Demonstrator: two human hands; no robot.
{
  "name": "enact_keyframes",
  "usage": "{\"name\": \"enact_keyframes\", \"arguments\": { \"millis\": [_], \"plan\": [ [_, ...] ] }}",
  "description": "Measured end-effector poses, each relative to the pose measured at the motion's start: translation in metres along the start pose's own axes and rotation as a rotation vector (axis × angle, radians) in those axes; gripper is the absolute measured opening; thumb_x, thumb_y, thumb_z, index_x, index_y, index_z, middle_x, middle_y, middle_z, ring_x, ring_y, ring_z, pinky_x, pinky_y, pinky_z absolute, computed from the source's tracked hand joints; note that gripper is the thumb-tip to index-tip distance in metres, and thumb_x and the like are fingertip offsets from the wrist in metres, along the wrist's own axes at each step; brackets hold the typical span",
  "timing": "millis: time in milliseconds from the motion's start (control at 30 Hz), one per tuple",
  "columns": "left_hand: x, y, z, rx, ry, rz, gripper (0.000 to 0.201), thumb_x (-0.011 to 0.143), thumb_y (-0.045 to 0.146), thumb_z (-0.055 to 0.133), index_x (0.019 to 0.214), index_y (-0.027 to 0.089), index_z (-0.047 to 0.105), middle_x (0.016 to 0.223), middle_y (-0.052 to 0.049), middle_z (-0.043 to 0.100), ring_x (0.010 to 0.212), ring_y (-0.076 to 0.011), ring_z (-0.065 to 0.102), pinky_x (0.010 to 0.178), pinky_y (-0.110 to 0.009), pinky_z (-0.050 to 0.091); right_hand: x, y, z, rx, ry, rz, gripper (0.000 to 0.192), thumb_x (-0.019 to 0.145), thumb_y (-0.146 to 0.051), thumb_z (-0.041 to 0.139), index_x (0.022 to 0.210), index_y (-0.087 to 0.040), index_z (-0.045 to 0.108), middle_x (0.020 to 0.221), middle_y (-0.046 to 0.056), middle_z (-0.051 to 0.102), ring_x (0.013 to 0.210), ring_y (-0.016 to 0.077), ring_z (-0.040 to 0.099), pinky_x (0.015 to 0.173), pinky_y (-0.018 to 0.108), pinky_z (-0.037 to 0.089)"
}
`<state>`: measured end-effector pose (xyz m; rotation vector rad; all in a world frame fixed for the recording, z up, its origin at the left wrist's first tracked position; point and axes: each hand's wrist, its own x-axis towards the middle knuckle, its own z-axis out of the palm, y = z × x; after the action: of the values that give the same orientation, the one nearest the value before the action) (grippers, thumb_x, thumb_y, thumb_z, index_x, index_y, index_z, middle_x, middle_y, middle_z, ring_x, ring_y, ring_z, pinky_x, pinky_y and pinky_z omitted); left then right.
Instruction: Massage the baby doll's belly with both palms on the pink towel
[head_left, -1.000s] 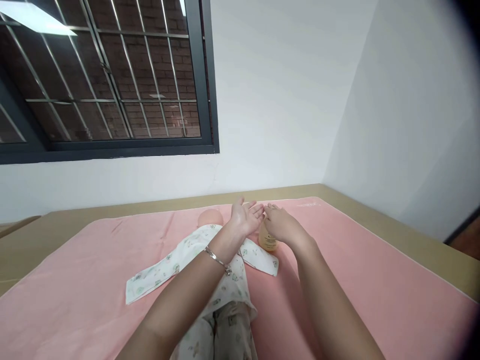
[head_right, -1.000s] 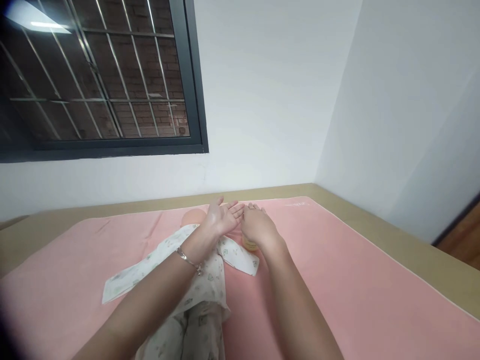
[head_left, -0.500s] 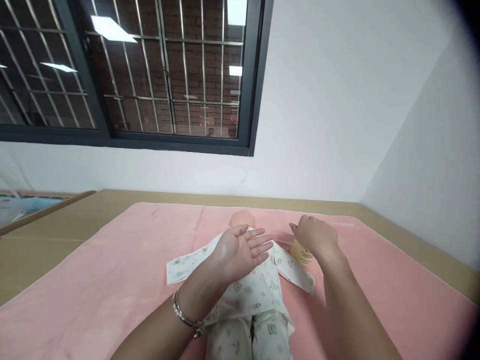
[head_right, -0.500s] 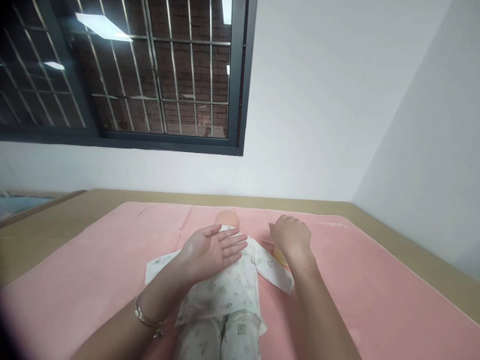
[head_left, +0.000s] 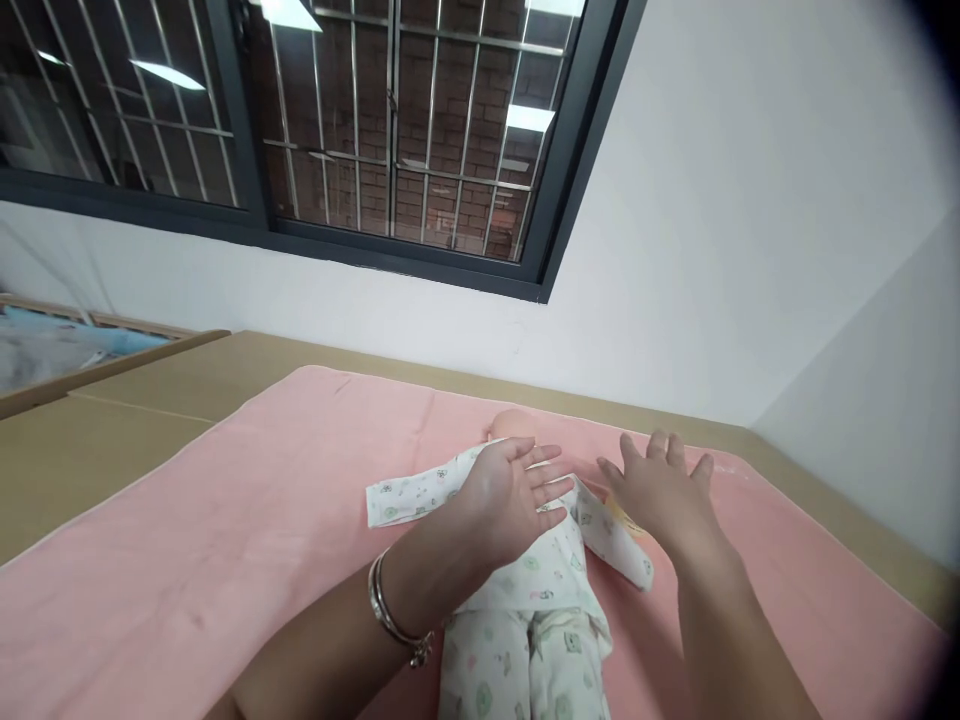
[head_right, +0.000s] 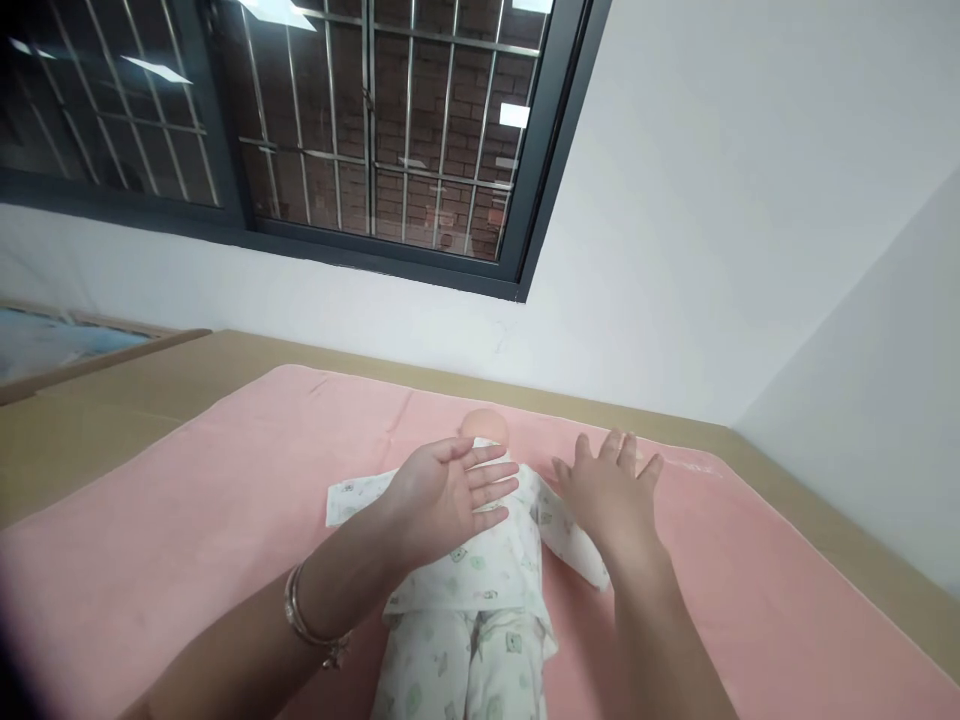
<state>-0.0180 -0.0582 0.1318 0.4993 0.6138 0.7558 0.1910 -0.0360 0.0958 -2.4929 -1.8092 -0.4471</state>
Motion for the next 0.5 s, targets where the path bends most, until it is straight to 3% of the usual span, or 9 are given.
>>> {"name": "enact_keyframes", "arguments": {
  "millis": [100, 167, 233, 367, 500],
  "plan": [
    [0.003, -0.008, 0.005, -0.021, 0.014, -0.011, 0.048, 0.09, 0.042, 0.039, 0.128, 0.014, 0.049, 0.138, -0.015, 0.05, 0.131, -0.0252, 0.046, 0.111, -0.039, 0.03, -0.032, -0.015, -0.023, 0.223, 0.102, -0.261, 0.06, 0.098, -0.046, 0.022, 0.146, -0.011, 0.033, 0.152, 0.022, 0.026, 0.144, 0.033, 0.014, 0.111, 0.06, 0.016],
    [0.001, -0.009, 0.009, -0.059, -0.063, -0.019, 0.051, 0.092, 0.046, 0.034, 0.13, 0.014, 0.047, 0.134, -0.015, 0.054, 0.128, -0.0251, 0.049, 0.112, -0.039, 0.03, -0.055, -0.028, -0.035, 0.439, 0.11, -0.538, 0.056, 0.1, -0.043, 0.02, 0.151, -0.021, 0.017, 0.156, 0.013, 0.022, 0.145, 0.0248, 0.014, 0.113, 0.053, 0.023],
    [-0.005, -0.003, 0.011, -0.095, -0.133, -0.023, 0.054, 0.093, 0.048, 0.029, 0.13, 0.014, 0.048, 0.131, -0.014, 0.057, 0.126, -0.0251, 0.052, 0.112, -0.04, 0.032, -0.075, -0.04, -0.042, 0.516, 0.139, -0.783, 0.063, 0.099, -0.044, 0.028, 0.152, -0.022, 0.003, 0.158, 0.011, 0.015, 0.145, 0.0258, 0.01, 0.114, 0.054, 0.023],
    [-0.025, 0.025, 0.006, -0.076, -0.204, 0.043, 0.062, 0.093, 0.056, 0.022, 0.135, 0.016, 0.044, 0.136, -0.014, 0.053, 0.131, -0.0261, 0.046, 0.111, -0.043, 0.032, -0.096, -0.055, -0.043, 0.458, 0.271, -0.984, 0.086, 0.09, -0.055, 0.047, 0.152, -0.015, 0.001, 0.158, 0.015, 0.007, 0.144, 0.0365, -0.001, 0.112, 0.067, 0.008],
    [-0.035, 0.032, 0.003, 0.037, -0.204, 0.201, 0.066, 0.091, 0.06, 0.019, 0.14, 0.02, 0.038, 0.14, -0.012, 0.05, 0.137, -0.023, 0.037, 0.112, -0.041, 0.03, -0.106, -0.059, -0.04, 0.519, 0.368, -1.145, 0.098, 0.087, -0.064, 0.044, 0.15, -0.005, -0.001, 0.155, 0.021, 0.014, 0.144, 0.036, 0.006, 0.113, 0.064, 0.011]
  ]
}}
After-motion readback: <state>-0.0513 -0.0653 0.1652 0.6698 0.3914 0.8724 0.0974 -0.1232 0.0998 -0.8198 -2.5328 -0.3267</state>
